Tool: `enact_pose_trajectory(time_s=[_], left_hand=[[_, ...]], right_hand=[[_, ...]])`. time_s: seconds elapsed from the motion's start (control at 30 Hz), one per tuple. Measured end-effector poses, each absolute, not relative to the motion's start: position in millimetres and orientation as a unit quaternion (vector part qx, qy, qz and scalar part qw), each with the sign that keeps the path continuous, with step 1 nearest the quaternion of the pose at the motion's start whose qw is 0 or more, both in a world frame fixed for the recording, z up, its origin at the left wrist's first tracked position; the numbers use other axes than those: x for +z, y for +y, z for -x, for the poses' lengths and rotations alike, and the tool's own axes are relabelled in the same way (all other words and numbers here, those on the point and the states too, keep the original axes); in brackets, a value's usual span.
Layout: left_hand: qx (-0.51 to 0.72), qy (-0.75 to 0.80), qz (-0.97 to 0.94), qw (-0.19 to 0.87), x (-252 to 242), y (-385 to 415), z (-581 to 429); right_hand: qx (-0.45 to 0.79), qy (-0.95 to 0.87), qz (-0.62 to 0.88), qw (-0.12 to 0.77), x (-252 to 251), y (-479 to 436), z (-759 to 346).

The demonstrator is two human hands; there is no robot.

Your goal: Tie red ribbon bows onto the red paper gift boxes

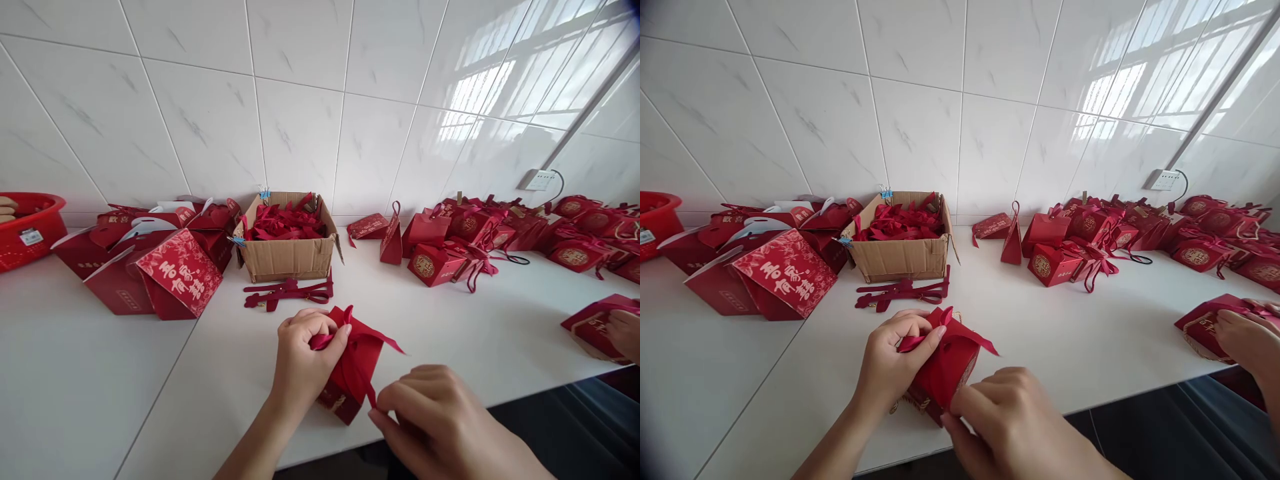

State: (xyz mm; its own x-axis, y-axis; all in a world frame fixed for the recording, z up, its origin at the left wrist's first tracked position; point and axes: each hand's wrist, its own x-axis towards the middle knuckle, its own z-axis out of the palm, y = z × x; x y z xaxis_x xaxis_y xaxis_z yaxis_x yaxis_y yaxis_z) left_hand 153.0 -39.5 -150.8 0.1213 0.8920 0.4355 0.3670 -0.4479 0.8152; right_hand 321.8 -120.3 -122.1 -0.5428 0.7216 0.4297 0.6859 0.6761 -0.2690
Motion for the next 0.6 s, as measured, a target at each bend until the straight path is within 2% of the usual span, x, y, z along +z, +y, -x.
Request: enact_pose_trajectory(time_s=[0.13,0.23,0.43,0.6], left_hand=[[0.484,0.440,-0.703,0.280,-151,-40,-153],[0.481,0.437,-0.705,0.284,-151,-40,-152],[0.480,0.435,-0.689,0.326,-152,-36,-149],[0.474,0.435,-0.682,0.348,-151,-36,-148]], right_hand=[[-0.040,-0.897,0.373,0.233,-131,-120,-305],[-0.036,-0.908,0.345,0.234,-133,-116,-301],[0.026,-0.840,0.398,0.367,-122,-107,-329],[0.057,-0.826,0.469,0.306,-130,-102,-355]])
